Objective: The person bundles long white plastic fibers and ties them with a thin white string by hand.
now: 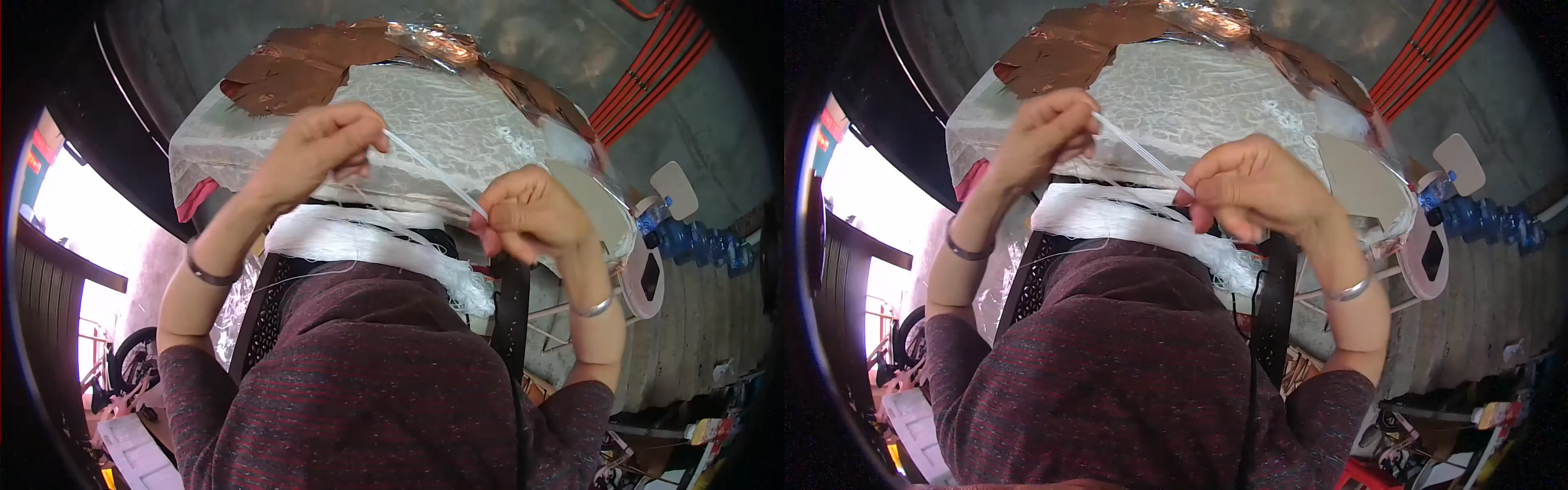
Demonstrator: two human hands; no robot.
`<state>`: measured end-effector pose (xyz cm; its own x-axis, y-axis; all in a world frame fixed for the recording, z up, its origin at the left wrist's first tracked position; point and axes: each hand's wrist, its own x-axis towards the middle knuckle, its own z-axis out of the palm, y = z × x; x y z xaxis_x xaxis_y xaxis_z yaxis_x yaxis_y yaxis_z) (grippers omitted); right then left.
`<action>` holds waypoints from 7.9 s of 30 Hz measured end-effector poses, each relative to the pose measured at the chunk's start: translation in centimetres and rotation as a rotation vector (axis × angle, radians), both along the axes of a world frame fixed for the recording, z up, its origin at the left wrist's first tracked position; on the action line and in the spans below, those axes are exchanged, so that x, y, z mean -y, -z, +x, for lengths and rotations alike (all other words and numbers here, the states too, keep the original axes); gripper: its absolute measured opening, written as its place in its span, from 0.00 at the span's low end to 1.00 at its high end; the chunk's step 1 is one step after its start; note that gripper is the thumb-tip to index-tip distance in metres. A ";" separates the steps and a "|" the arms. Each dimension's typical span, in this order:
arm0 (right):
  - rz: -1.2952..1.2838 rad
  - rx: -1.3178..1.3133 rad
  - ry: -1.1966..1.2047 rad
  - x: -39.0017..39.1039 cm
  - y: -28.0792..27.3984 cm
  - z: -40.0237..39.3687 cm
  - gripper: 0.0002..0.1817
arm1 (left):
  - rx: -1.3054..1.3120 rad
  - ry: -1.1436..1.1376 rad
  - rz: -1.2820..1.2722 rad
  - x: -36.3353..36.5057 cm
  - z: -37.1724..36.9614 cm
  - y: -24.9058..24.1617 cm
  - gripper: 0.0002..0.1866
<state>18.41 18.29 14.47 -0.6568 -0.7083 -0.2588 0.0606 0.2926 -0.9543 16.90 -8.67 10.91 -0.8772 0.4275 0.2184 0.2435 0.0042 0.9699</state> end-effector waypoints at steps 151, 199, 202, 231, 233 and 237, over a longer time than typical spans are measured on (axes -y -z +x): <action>-0.403 -0.293 0.811 -1.6 13.0 2.4 0.05 | 0.388 0.174 0.111 -12.6 0.3 8.7 0.04; -0.231 -0.865 0.527 -1.0 7.9 -11.7 0.09 | 0.191 -0.165 0.327 -12.1 -9.2 5.5 0.09; -0.154 -0.909 0.546 -1.0 8.3 -12.8 0.09 | 0.153 -0.115 0.227 -11.7 -11.0 6.5 0.08; 0.259 -0.455 0.434 -8.7 18.4 -6.4 0.09 | -0.380 0.289 -0.583 -11.5 -6.3 19.1 0.09; 0.317 -0.310 0.348 -6.7 19.6 -4.5 0.10 | -0.453 0.307 -0.680 -11.9 -6.3 19.9 0.07; 0.249 -0.365 0.268 -5.1 22.3 -4.2 0.11 | -0.450 0.231 -0.642 -12.9 -6.9 20.0 0.06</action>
<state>14.22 23.37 -7.87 -0.8857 -0.4488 -0.1186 -0.1592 0.5337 -0.8305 9.97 4.23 -9.12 -0.6384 0.7484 0.1798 0.6720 0.4281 0.6042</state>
